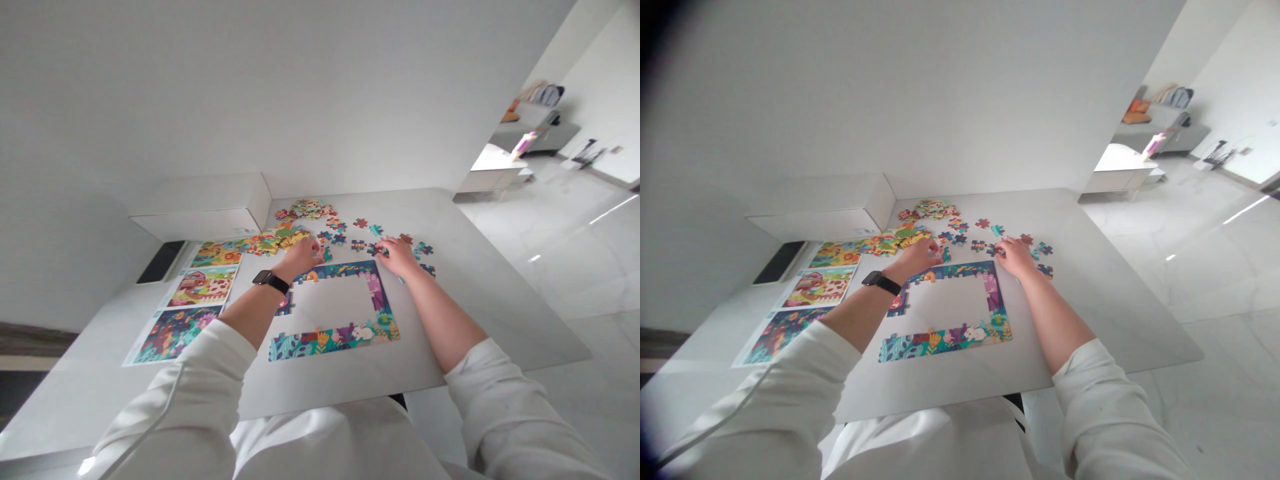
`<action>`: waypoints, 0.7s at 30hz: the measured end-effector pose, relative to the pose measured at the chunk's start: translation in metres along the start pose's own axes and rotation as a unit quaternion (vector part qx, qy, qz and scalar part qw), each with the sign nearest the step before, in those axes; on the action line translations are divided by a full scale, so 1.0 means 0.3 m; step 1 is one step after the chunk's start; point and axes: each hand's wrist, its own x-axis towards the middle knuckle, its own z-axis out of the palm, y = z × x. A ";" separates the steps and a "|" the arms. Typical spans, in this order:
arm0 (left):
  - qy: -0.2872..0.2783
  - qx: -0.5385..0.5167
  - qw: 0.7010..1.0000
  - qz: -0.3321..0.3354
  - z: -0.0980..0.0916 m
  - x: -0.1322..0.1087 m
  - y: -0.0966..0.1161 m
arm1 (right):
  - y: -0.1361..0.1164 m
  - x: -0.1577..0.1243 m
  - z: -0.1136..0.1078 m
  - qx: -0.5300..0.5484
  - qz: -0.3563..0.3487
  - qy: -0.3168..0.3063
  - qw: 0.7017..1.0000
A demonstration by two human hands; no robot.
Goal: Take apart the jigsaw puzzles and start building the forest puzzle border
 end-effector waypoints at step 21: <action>0.040 0.012 0.996 0.084 0.042 0.094 0.036 | -0.004 0.004 0.011 0.006 0.008 0.009 1.000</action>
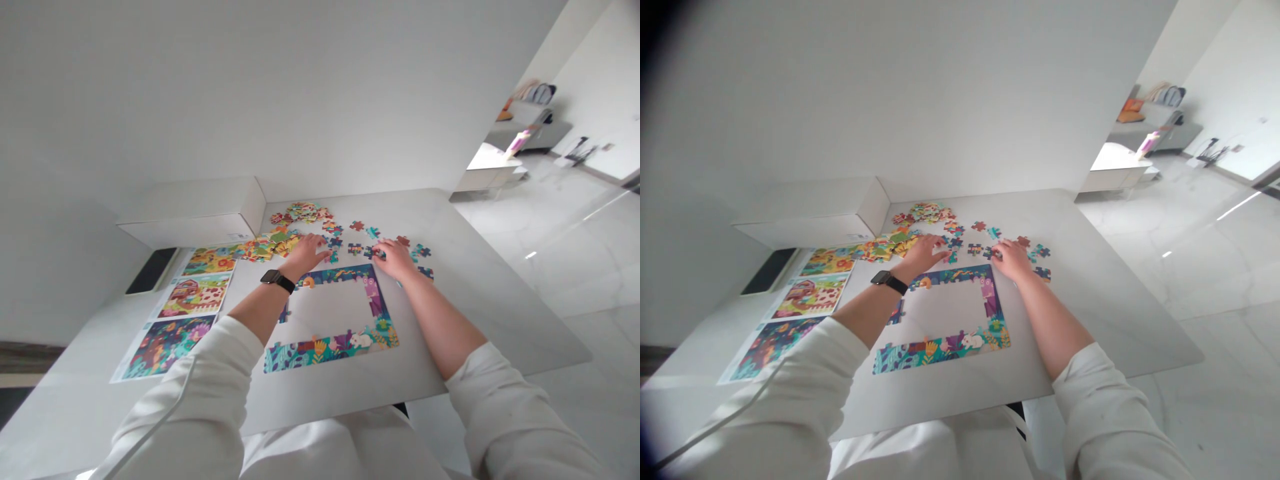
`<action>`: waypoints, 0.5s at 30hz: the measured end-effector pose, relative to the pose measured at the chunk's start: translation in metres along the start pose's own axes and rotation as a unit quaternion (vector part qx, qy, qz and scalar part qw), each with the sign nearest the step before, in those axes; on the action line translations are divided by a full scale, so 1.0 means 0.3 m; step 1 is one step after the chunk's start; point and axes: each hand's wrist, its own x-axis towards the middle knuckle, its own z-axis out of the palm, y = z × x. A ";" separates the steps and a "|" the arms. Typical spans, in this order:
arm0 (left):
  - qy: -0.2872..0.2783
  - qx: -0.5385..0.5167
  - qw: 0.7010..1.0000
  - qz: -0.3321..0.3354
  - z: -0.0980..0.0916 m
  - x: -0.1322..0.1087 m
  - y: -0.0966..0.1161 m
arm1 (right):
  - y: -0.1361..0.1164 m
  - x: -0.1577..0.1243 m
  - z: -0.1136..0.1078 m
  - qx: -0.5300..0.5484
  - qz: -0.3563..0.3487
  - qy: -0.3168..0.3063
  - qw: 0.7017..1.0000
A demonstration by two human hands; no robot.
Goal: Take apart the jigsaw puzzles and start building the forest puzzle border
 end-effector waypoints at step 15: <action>-0.051 0.111 0.992 0.000 0.047 0.198 -0.043 | 0.004 0.000 0.021 0.011 -0.016 0.038 0.999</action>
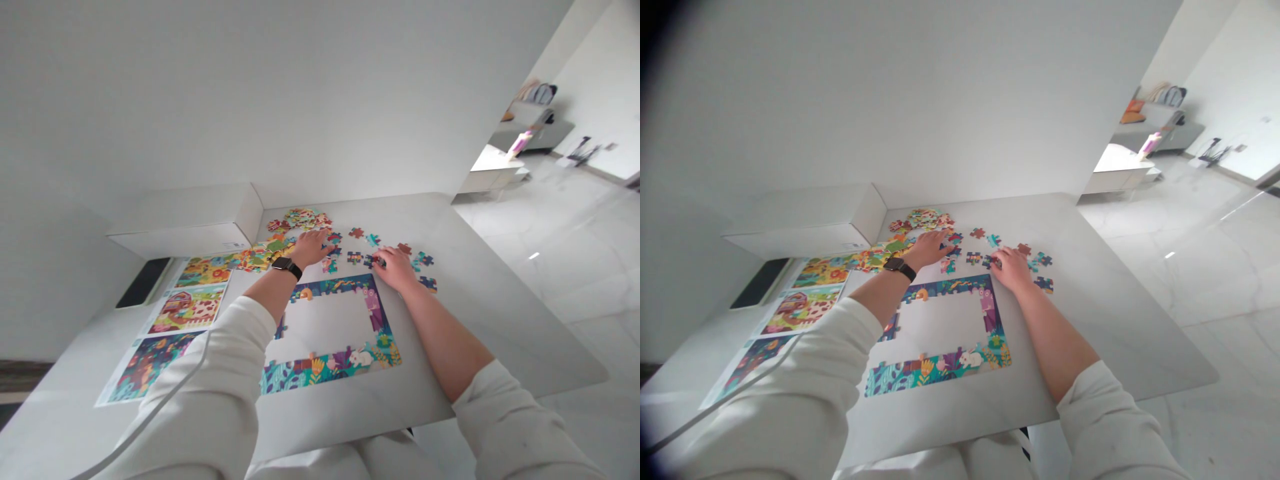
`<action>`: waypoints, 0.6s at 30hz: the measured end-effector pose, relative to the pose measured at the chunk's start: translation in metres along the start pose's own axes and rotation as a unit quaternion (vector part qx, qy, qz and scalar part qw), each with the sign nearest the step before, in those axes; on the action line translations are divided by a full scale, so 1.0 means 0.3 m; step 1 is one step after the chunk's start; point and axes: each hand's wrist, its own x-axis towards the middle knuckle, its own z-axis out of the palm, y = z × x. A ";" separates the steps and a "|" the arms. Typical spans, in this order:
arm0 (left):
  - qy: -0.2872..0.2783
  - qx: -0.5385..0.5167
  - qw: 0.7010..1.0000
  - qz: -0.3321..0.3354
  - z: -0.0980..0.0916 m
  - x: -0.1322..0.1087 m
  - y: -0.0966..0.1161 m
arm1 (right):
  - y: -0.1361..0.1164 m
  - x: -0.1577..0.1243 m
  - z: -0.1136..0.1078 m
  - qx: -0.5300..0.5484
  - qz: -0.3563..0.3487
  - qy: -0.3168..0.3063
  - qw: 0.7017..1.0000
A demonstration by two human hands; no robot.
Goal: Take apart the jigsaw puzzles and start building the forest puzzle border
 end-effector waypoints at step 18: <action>-0.009 -0.042 0.994 -0.096 -0.027 0.013 0.136 | -0.017 0.008 -0.003 -0.003 0.028 -0.010 1.000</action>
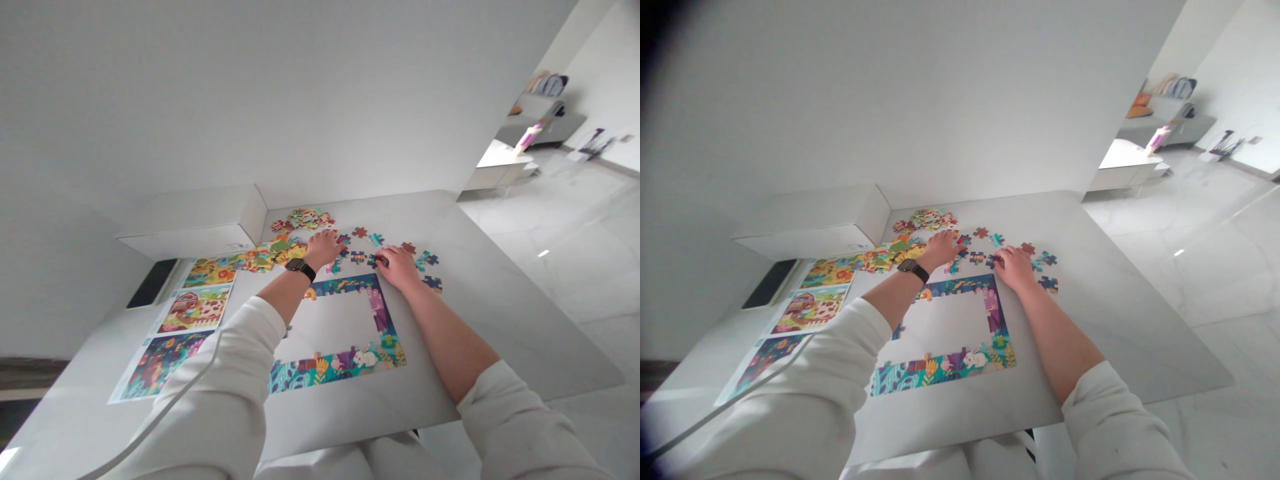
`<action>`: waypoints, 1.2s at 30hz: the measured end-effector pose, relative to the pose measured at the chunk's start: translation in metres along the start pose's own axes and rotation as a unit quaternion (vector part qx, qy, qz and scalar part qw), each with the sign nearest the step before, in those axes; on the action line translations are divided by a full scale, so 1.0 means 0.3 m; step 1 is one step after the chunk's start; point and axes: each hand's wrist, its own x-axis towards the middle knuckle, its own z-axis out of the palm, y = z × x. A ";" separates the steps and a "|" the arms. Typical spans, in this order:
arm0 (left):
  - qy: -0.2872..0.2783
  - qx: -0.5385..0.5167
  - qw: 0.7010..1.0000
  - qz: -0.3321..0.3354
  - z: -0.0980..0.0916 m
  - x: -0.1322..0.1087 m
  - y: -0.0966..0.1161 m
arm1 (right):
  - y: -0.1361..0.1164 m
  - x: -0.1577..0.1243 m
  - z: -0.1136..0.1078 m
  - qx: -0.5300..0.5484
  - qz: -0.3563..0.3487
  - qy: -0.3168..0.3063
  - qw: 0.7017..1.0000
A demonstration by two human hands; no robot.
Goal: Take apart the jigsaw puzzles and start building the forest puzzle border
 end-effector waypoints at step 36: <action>0.072 -0.552 0.830 -0.007 -0.146 -0.793 -0.369 | -0.124 -0.031 -0.234 0.209 -0.018 0.198 0.958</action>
